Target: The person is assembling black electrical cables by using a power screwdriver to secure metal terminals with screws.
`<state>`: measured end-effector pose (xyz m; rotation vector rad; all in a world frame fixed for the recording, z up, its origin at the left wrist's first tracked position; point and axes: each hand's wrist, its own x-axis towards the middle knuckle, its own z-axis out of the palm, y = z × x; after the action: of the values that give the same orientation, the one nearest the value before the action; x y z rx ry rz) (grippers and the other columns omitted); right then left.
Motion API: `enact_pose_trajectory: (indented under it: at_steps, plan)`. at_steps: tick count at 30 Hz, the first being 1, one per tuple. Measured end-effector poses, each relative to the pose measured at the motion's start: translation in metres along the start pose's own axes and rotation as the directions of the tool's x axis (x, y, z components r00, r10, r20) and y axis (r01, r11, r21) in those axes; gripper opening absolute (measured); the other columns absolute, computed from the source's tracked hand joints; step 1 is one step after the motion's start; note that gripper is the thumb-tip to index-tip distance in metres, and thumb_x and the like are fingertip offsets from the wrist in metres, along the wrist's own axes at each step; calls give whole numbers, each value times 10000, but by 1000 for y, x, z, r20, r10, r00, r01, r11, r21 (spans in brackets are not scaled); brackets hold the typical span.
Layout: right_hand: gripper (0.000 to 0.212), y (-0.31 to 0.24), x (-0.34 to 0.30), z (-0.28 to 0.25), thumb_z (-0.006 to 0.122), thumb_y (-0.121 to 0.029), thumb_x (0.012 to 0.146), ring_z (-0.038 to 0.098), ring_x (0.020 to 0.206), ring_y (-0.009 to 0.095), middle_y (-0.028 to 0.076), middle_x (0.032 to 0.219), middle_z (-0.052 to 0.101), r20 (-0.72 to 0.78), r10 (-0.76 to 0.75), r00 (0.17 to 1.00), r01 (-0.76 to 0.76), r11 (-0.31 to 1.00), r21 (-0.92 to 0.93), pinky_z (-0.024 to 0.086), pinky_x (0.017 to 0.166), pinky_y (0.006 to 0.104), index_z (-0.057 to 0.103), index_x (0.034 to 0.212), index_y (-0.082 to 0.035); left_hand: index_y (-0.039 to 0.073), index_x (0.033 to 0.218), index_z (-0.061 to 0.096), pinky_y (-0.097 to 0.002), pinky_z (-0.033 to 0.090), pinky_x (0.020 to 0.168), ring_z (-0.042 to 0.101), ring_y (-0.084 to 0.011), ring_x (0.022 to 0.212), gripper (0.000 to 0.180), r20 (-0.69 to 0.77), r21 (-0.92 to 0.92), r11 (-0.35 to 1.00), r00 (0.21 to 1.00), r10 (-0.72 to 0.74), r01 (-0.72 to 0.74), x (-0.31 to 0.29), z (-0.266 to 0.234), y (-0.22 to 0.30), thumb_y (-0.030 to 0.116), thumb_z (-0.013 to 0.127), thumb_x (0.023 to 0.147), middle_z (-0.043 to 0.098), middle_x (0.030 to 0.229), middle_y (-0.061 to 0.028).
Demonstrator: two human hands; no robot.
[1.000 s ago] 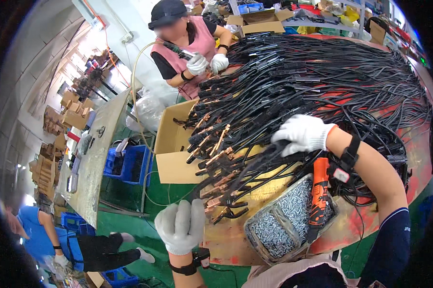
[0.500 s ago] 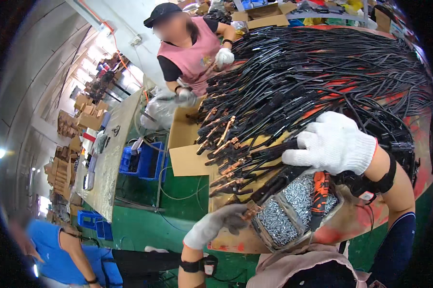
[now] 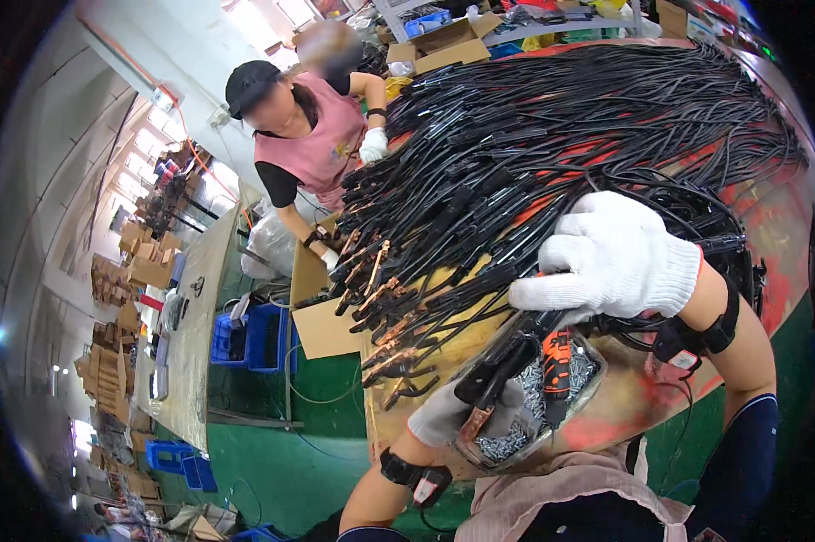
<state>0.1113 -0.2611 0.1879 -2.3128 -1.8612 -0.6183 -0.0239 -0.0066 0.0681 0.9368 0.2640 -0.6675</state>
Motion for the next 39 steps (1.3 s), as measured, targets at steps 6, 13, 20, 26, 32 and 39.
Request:
enact_pose_trajectory:
  at_steps: [6,13,20,26,32,39]
  plan:
    - [337,-7,5,-3,634,-311,796,609,708,208,8,816,559,55,-12,998,12,1000,-15,479,606,356,568,1125,-278,-38,1319,480,-266,499,668,592,-151,743,454,-17,-99,978,983,182,-183,-25,-30,-13,148,561,913,615,962,-90]
    - [422,-13,25,13,699,-490,756,674,708,291,53,771,645,412,7,911,-90,979,183,501,548,419,638,1084,-232,-6,1069,630,-305,484,693,588,-157,766,287,-276,743,617,719,637,-261,-81,-11,9,109,696,815,638,895,-51]
    - [369,-50,57,14,660,-504,785,679,687,243,22,721,632,470,-98,877,16,984,176,521,564,357,612,934,-170,0,975,681,-360,477,653,590,-270,708,246,153,975,-9,643,750,-221,-79,19,17,88,754,757,652,805,-118]
    - [273,-67,61,26,645,-436,715,619,625,188,-25,663,561,177,33,984,-39,999,32,507,568,323,582,777,-178,-11,1190,592,-323,486,831,587,-221,948,457,44,830,217,449,893,-514,-54,8,-6,24,693,746,593,1147,-169]
    - [254,-44,47,11,767,-341,672,595,736,215,1,733,583,-231,-49,972,55,998,22,494,849,417,599,686,-152,1,1355,434,-286,517,724,632,-156,807,463,-107,281,911,933,343,-303,-10,14,-3,280,355,994,662,990,-118]
    - [637,-80,18,79,690,-142,881,643,1000,240,114,1199,581,374,842,388,328,-505,798,550,873,393,363,1415,-26,-11,1363,439,-290,506,733,638,-156,838,548,25,651,704,934,356,-286,3,31,-12,417,364,1031,670,998,-106]
